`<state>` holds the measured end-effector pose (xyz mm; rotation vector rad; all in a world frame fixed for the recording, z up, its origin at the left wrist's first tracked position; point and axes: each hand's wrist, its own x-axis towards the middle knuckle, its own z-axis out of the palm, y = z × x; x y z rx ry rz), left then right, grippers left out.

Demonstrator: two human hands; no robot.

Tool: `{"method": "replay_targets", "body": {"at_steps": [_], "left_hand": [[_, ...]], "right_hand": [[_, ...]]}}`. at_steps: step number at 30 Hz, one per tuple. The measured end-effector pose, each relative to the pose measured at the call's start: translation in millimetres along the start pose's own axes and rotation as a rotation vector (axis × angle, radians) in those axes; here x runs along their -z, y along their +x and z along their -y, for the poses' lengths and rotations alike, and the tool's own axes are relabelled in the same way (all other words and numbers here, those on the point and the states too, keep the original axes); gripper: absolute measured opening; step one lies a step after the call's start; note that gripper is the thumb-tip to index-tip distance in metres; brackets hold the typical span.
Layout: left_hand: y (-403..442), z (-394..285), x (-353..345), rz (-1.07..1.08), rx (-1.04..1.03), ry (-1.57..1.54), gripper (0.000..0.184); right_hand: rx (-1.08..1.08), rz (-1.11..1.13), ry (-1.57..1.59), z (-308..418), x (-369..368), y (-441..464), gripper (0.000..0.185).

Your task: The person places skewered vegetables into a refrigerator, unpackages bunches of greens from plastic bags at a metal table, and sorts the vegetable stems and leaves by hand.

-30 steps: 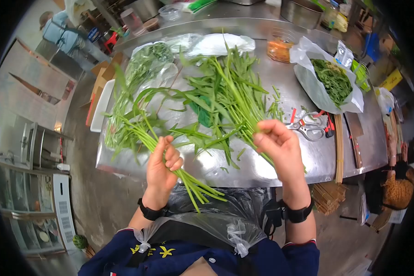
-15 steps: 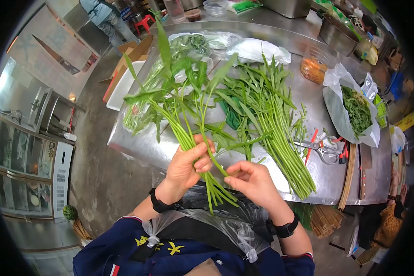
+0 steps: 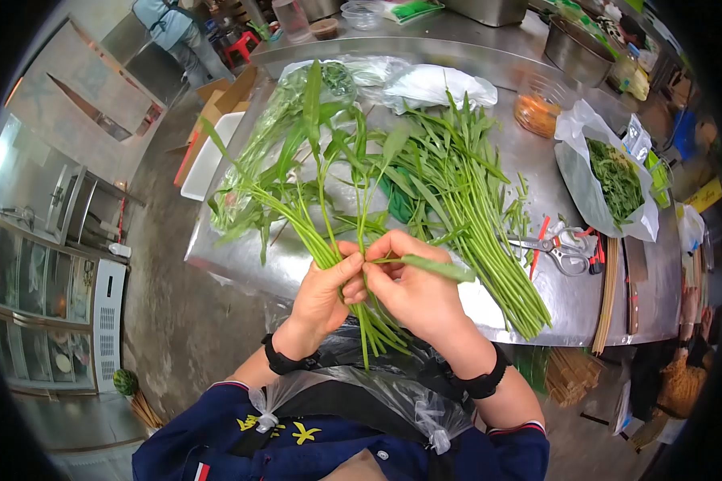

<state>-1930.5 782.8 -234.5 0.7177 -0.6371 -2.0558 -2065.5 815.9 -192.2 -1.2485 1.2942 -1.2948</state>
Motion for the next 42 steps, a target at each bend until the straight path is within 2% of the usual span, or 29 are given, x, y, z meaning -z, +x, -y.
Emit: {"method": "replay_targets", "body": {"at_steps": [1, 3, 6, 11, 13, 14, 15, 17, 18, 20, 22, 24, 27, 30, 32, 34, 35, 36, 37, 38, 39, 40, 42], "left_hand": [[0, 0, 0, 0.010, 0.004, -0.010, 0.014], [0, -2, -1, 0.025, -0.003, 0.005, 0.013], [-1, -1, -2, 0.048, -0.019, 0.054, 0.012], [0, 1, 1, 0.048, -0.050, 0.098, 0.009], [1, -2, -1, 0.039, -0.051, 0.095, 0.010], [1, -6, -3, -0.008, -0.096, 0.094, 0.010], [0, -10, -4, -0.056, -0.139, 0.092, 0.011], [1, -15, 4, -0.020, -0.158, 0.099, 0.014], [0, -17, 8, -0.019, -0.170, 0.094, 0.015], [0, -16, 10, -0.044, -0.192, 0.116, 0.020], [2, -14, 15, -0.037, -0.164, 0.131, 0.021], [3, -11, 15, -0.031, -0.142, 0.146, 0.022], [6, -8, 8, 0.003, -0.086, 0.175, 0.023], [9, -5, 6, -0.018, -0.125, 0.264, 0.025], [8, -2, 6, -0.029, -0.139, 0.216, 0.023], [9, -3, -1, -0.030, -0.154, 0.168, 0.021], [6, -5, -11, -0.130, -0.141, 0.101, 0.021], [5, -6, -17, -0.228, -0.125, 0.034, 0.020], [7, -6, -6, -0.224, -0.123, 0.032, 0.020], [12, -7, 13, -0.113, -0.093, -0.083, 0.020], [16, -6, 23, 0.000, -0.065, -0.199, 0.020], [16, -5, 17, -0.034, -0.080, -0.170, 0.019], [15, -5, 8, -0.046, -0.062, -0.119, 0.019]], "right_hand": [[0.000, -0.005, 0.001, 2, 0, 1, 0.006], [0.021, -0.045, -0.235, 6, 1, 1, 0.008], [0.016, -0.076, -0.142, 6, -2, 2, 0.011], [0.031, -0.107, -0.165, -23, 1, 16, 0.011], [-0.042, 0.091, 0.003, -36, 8, 30, 0.009], [-0.287, 0.189, 0.229, -23, 16, 35, 0.010], [-0.418, 0.303, 0.282, -39, 29, 47, 0.010], [-0.481, 0.553, -0.431, -55, 44, 57, 0.022], [-0.478, 0.543, -0.430, -54, 53, 53, 0.022], [-0.291, 0.349, -1.137, -45, 70, 39, 0.023], [-0.179, -0.024, -0.905, -51, 98, 35, 0.021], [-0.163, -0.386, -0.931, -51, 120, 36, 0.018], [-0.244, -0.288, -1.073, -87, 139, 38, 0.018], [-0.253, -0.264, -1.064, -91, 137, 38, 0.017], [-0.262, -0.259, -1.072, -91, 138, 40, 0.016], [-0.151, -0.383, -1.020, -85, 146, 41, 0.016], [-0.150, -0.381, -1.020, -77, 151, 39, 0.016], [-0.128, -0.383, -0.590, -65, 156, 34, 0.017], [-0.101, -0.378, -0.163, -53, 162, 31, 0.018], [-0.096, -0.381, -0.170, -42, 164, 26, 0.018], [-0.125, -0.310, 0.065, -33, 164, 18, 0.018], [-0.155, -0.233, 0.298, -26, 162, 10, 0.018], [-0.120, -0.168, 0.325, -19, 150, -1, 0.015]]}}
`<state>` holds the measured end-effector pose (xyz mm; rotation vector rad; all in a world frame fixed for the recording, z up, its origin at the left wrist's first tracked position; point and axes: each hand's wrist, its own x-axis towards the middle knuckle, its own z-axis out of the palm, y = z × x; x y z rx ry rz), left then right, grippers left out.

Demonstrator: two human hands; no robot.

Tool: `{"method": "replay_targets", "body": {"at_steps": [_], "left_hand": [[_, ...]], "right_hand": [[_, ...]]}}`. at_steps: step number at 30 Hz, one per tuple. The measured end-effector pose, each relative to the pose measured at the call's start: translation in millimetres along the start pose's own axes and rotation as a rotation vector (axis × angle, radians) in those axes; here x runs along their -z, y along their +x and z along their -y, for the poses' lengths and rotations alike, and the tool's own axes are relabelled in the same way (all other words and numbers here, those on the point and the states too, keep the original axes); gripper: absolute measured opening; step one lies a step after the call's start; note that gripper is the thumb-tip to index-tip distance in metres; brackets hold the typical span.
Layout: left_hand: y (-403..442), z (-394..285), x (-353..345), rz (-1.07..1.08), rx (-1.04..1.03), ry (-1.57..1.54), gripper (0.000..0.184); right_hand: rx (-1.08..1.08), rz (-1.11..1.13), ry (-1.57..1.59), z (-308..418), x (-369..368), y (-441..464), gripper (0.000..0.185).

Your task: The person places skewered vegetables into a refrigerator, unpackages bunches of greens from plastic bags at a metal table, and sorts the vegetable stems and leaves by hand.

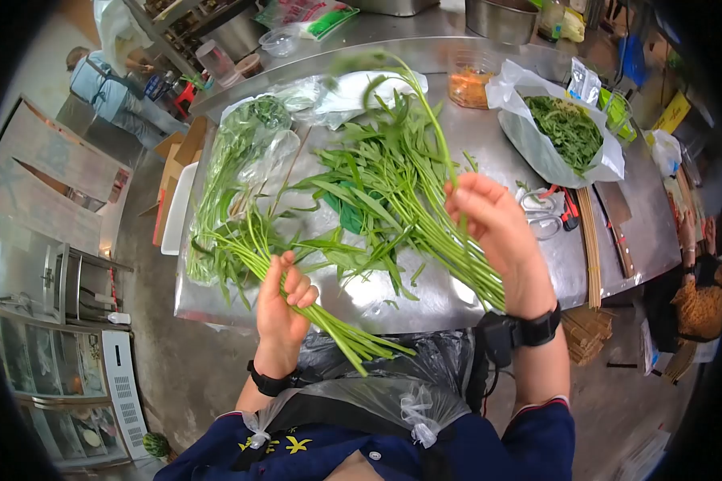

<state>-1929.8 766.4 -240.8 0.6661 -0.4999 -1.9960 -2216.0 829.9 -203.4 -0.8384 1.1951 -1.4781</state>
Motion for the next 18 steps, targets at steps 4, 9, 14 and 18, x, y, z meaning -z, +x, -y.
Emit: {"method": "replay_targets", "body": {"at_steps": [4, 9, 14, 18], "left_hand": [[-3, 3, -8, 0.014, 0.006, 0.068, 0.019], [-10, -1, -18, 0.088, -0.027, 0.125, 0.020], [-13, 1, -12, 0.184, 0.053, 0.122, 0.025], [-14, 2, -9, 0.193, 0.073, 0.103, 0.024]], "right_hand": [[0.029, 0.106, -0.011, -8, -48, -14, 0.013], [-0.018, 0.193, -0.308, -35, -90, -32, 0.015], [0.141, 0.224, -0.563, -55, -112, -37, 0.014], [0.145, 0.259, -0.676, -42, -118, -38, 0.014]]}}
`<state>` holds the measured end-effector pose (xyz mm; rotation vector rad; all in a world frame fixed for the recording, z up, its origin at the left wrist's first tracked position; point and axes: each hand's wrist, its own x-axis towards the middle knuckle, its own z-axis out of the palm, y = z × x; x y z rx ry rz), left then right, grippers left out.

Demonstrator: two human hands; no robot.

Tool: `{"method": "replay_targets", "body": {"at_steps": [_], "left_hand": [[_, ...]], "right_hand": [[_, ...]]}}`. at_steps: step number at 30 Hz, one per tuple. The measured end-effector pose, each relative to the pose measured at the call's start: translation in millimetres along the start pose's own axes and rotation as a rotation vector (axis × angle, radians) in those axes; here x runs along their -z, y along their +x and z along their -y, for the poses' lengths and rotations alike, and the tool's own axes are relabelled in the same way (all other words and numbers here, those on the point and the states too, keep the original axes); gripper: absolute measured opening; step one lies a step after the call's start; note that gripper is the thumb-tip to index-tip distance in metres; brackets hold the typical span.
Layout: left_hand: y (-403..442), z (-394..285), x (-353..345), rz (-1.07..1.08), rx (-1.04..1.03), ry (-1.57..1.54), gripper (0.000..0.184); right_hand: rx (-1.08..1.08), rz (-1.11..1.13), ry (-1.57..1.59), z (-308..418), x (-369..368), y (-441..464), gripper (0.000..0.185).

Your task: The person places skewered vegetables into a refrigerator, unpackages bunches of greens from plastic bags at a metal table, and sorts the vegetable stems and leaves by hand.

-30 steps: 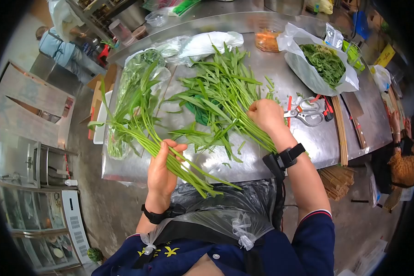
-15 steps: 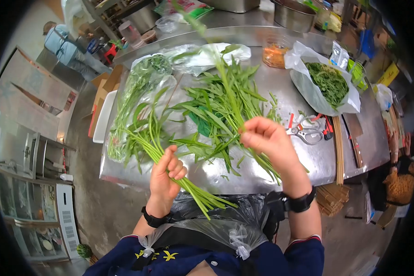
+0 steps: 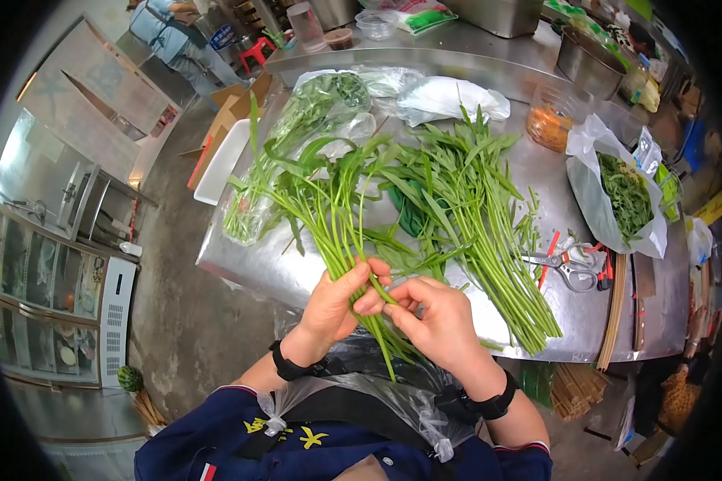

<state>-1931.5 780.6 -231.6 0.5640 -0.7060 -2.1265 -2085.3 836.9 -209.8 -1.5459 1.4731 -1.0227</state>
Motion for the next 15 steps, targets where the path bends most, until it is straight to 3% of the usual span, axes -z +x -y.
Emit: {"method": "replay_targets", "body": {"at_steps": [3, 5, 6, 10, 12, 15], "left_hand": [[-1, 0, 3, 0.065, 0.035, 0.062, 0.025], [1, 1, 2, -0.035, -0.014, 0.096, 0.026], [1, -2, 3, -0.047, -0.041, 0.189, 0.026], [5, 3, 15, -0.047, -0.194, 0.246, 0.025], [3, 2, 12, -0.025, -0.142, 0.147, 0.025], [0, -1, 1, -0.095, -0.075, 0.086, 0.024]], "right_hand": [[0.069, -0.024, -0.090, 1, 1, 0, 0.014], [0.090, 0.020, -0.098, 3, 11, -1, 0.013], [0.119, -0.061, -0.151, 0, 20, 1, 0.013], [-0.112, -0.449, -0.329, -60, 82, 17, 0.017], [-0.287, -0.428, -0.650, -94, 103, 19, 0.022], [-0.361, -0.346, -0.806, -113, 106, 23, 0.026]]}}
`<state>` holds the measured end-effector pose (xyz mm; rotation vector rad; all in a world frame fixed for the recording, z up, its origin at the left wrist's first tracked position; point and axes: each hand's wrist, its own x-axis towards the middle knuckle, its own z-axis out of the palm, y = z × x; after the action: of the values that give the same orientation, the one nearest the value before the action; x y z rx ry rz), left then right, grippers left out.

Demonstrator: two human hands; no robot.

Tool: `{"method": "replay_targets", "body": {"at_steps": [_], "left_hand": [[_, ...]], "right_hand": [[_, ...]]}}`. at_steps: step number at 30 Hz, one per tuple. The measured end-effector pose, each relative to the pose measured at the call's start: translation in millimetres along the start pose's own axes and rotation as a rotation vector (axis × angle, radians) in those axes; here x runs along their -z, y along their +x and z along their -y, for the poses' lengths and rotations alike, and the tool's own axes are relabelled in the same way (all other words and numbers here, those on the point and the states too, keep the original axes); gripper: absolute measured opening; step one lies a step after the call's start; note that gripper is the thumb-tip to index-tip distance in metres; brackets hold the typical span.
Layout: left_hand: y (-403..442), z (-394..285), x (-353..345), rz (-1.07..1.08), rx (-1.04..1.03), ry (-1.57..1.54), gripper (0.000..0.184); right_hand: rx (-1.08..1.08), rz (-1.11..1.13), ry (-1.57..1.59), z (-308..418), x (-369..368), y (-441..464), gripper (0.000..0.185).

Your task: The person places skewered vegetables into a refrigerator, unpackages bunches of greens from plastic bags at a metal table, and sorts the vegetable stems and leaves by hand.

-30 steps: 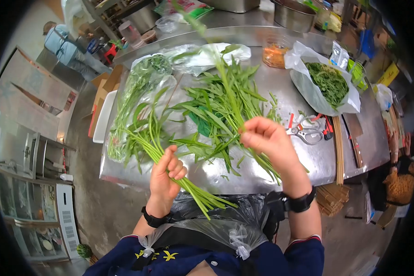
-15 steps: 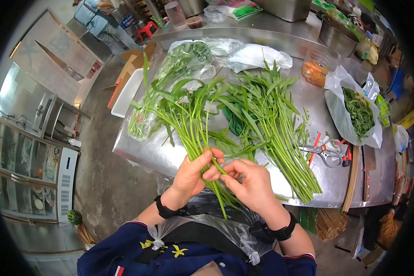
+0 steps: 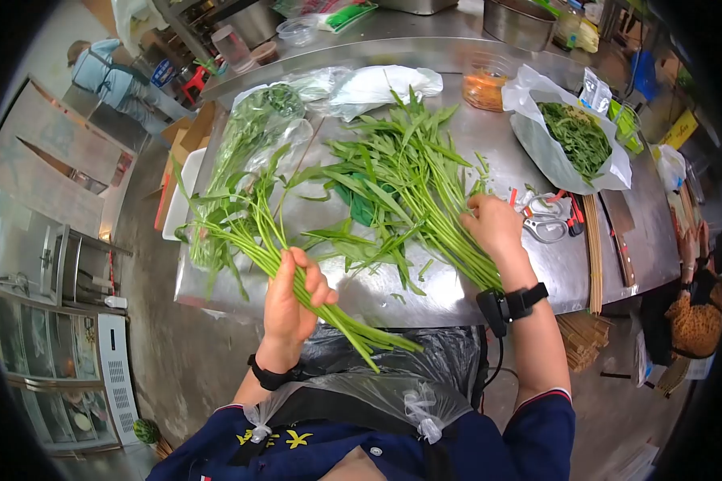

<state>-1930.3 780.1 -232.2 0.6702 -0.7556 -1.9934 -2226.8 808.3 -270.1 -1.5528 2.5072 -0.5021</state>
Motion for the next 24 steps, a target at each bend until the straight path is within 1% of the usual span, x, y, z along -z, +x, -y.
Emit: {"method": "replay_targets", "body": {"at_steps": [2, 4, 5, 7, 8, 10, 12, 14, 16, 18, 20, 22, 24], "left_hand": [[2, -2, 6, 0.025, 0.035, -0.104, 0.025], [1, -6, 2, -0.013, 0.002, -0.067, 0.024], [0, -6, 0, -0.053, -0.026, -0.036, 0.025], [-1, -7, 1, -0.071, -0.003, -0.008, 0.025], [1, -8, 0, -0.085, 0.010, 0.016, 0.026], [2, -6, 1, -0.097, 0.032, 0.002, 0.024], [4, -4, 4, -0.058, 0.057, -0.019, 0.026], [5, -1, 2, -0.038, 0.066, -0.053, 0.023], [4, -1, -1, -0.057, 0.087, -0.027, 0.020], [4, 0, -6, -0.069, 0.066, -0.030, 0.018], [2, 4, -10, -0.055, 0.088, 0.023, 0.015], [0, 5, -16, -0.067, 0.094, 0.019, 0.016], [-2, 6, -24, -0.012, 0.092, 0.125, 0.017]], "right_hand": [[-0.017, 0.026, 0.000, -6, -7, 5, 0.026], [-0.078, 0.045, 0.140, -10, -5, 8, 0.025], [-0.082, 0.047, 0.140, -13, 0, 9, 0.025], [-0.058, 0.044, 0.845, -19, 20, 7, 0.022], [-0.062, 0.038, 0.841, -18, 31, 5, 0.022], [-0.183, 0.051, 1.168, -17, 51, -2, 0.018], [-0.193, 0.092, 1.213, -26, 44, -6, 0.017], [-0.211, 0.102, 1.318, -11, 53, -18, 0.017], [-0.211, 0.163, 1.351, 5, 61, -27, 0.017], [-0.028, 0.158, 1.325, 27, 57, -34, 0.018], [0.002, 0.211, 1.323, 53, 57, -41, 0.017], [0.077, 0.341, 1.387, 78, 53, -47, 0.016], [0.139, 0.425, 1.407, 103, 51, -52, 0.014]]}}
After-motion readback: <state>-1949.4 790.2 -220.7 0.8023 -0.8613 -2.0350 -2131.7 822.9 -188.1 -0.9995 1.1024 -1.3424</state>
